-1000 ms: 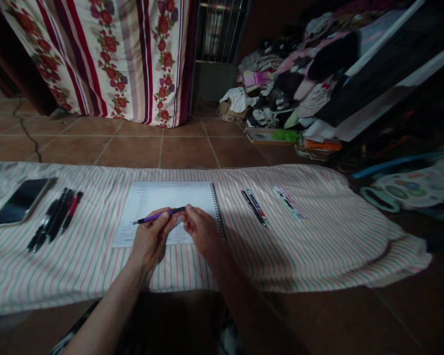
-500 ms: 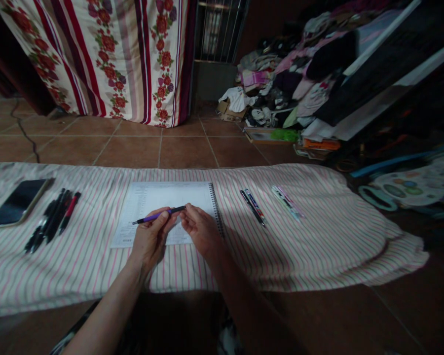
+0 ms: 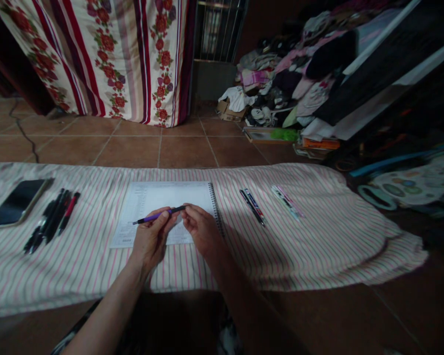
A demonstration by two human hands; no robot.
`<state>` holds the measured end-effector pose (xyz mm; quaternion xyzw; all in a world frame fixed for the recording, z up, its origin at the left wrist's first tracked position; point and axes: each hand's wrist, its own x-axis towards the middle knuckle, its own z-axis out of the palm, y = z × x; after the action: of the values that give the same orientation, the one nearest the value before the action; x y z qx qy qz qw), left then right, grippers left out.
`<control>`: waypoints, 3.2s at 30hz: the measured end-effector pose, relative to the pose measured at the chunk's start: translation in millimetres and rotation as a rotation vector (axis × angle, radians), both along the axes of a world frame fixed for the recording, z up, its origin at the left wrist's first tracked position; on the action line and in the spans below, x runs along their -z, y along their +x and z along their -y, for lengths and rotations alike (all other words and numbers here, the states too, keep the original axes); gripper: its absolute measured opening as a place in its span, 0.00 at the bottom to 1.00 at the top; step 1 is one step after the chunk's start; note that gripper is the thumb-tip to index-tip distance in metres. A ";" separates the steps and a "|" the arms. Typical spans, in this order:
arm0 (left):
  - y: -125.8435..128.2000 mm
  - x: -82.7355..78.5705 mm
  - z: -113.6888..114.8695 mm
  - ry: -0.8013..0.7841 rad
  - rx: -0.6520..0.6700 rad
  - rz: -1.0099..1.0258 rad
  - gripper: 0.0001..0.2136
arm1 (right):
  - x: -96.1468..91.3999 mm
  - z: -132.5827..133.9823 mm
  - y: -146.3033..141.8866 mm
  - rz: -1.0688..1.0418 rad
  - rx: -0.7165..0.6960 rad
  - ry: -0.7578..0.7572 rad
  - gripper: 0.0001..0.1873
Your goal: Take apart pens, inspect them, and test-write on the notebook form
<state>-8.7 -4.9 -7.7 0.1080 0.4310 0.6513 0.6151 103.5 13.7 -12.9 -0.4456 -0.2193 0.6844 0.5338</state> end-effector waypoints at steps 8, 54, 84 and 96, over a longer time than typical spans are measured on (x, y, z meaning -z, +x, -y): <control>-0.1 0.4 0.3 0.013 0.009 0.009 0.05 | 2.1 -1.5 -1.0 -0.048 -0.040 -0.014 0.12; -3.8 1.1 -0.7 -0.018 -0.070 0.051 0.06 | 4.0 -10.8 19.8 -0.158 0.039 -0.184 0.06; 1.5 2.1 -2.7 -0.058 -0.042 0.014 0.05 | 6.7 -14.8 83.7 1.589 -0.053 0.331 0.11; 6.0 7.6 -4.9 -0.042 -0.023 0.032 0.05 | 26.1 -20.7 83.2 1.773 -0.035 0.446 0.08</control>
<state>-2.8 0.0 -15.3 0.0795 0.4358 0.6509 0.6165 186.7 34.4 -38.9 -0.6911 -0.6828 0.0413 0.2334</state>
